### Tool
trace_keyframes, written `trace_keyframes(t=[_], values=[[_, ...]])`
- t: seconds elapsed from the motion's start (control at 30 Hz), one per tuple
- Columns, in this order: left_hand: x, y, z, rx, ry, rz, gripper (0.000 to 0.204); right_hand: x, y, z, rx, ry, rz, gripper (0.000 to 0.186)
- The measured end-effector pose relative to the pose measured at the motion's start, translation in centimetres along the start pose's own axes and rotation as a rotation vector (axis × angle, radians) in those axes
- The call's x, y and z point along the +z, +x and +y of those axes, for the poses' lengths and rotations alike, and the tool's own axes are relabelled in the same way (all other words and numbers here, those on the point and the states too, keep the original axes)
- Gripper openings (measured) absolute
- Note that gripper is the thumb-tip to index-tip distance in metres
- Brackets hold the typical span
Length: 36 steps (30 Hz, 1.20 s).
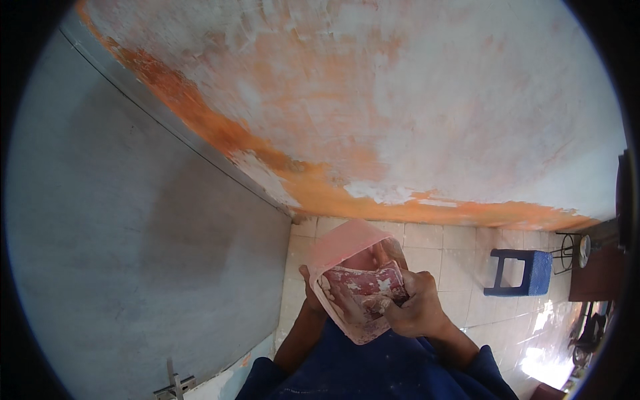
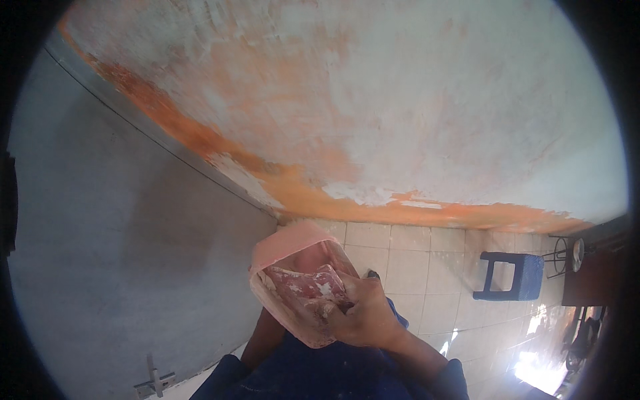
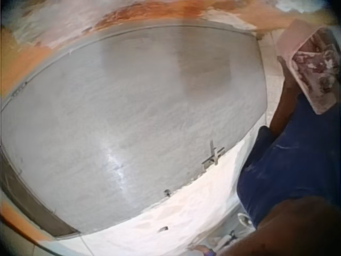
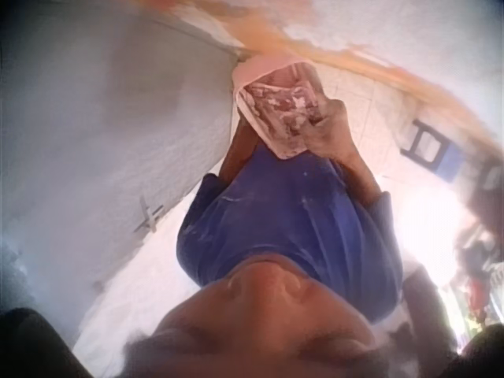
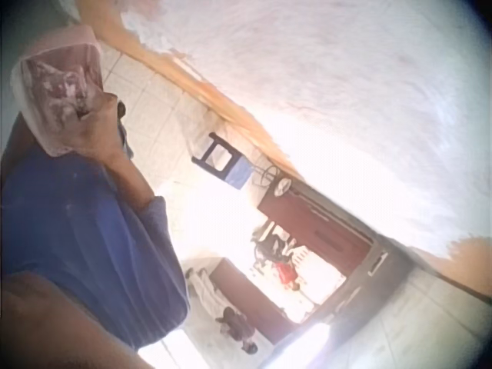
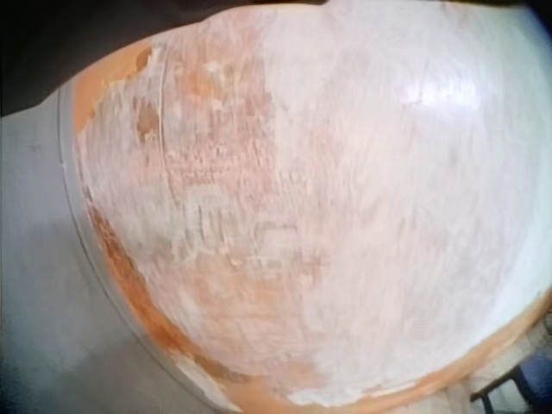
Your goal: The person applies plaster to an orange wall using a spreader tool, occasionally gathering more plaster from a container held in the other hand.
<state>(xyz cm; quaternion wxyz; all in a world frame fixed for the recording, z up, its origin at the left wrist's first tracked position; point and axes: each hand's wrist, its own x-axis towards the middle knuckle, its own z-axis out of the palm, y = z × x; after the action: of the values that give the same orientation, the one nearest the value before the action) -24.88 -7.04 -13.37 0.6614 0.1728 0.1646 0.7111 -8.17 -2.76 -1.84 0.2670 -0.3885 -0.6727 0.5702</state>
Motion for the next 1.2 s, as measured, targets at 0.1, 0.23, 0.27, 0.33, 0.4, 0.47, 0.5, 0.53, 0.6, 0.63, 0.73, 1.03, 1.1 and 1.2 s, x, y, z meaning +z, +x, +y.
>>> trace_keyframes(t=[0.1,0.23,0.27,0.33,0.4,0.47,0.5,0.53,0.6,0.63,0.73,1.03,1.1,1.2], values=[[0.0,0.0,0.2,-0.008,0.005,-0.001,0.075,-0.3,0.0,-0.5,0.010,0.067,-0.034,0.020],[-0.1,-0.1,0.2,-0.028,0.006,-0.006,0.076,-0.1,0.3,0.1,0.024,0.176,-0.024,0.020],[0.0,-0.1,0.1,-0.036,0.003,-0.011,0.076,-0.1,0.3,0.2,0.005,0.211,-0.009,0.022],[0.0,0.0,0.1,-0.049,-0.003,-0.018,0.076,-0.3,0.2,0.1,0.015,0.265,-0.008,0.023],[0.2,0.2,0.0,-0.062,-0.012,-0.026,0.077,-0.5,0.2,0.0,0.044,0.313,-0.006,0.024],[0.3,0.3,-0.1,-0.076,-0.022,-0.033,0.078,-0.8,0.1,0.0,0.098,0.355,0.003,0.023],[0.4,0.4,-0.1,-0.083,-0.029,-0.041,0.078,-0.9,0.1,0.1,0.114,0.368,-0.006,0.023],[0.5,0.5,-0.2,-0.088,-0.033,-0.045,0.078,-1.0,0.1,0.4,0.129,0.382,-0.015,0.022],[0.8,0.7,-0.2,-0.100,-0.041,-0.053,0.079,-1.3,0.1,1.1,0.143,0.411,-0.025,0.022],[0.7,0.9,-0.2,-0.103,-0.023,-0.048,0.079,-1.4,0.2,1.7,0.143,0.427,-0.028,0.022],[0.4,0.9,-0.2,-0.100,0.253,0.084,0.076,-1.5,0.4,3.2,0.149,0.545,-0.023,0.021],[1.7,1.4,-0.3,-0.341,-0.455,-0.139,0.061,-4.0,-1.6,3.5,0.048,1.043,0.146,0.048],[2.3,1.5,-0.3,-0.383,-0.540,-0.158,0.058,-4.6,-1.6,2.9,0.062,1.080,0.264,0.046],[2.3,1.7,-0.6,-0.357,-0.607,-0.143,0.056,-4.7,-1.3,3.5,0.048,1.213,0.361,0.041]])
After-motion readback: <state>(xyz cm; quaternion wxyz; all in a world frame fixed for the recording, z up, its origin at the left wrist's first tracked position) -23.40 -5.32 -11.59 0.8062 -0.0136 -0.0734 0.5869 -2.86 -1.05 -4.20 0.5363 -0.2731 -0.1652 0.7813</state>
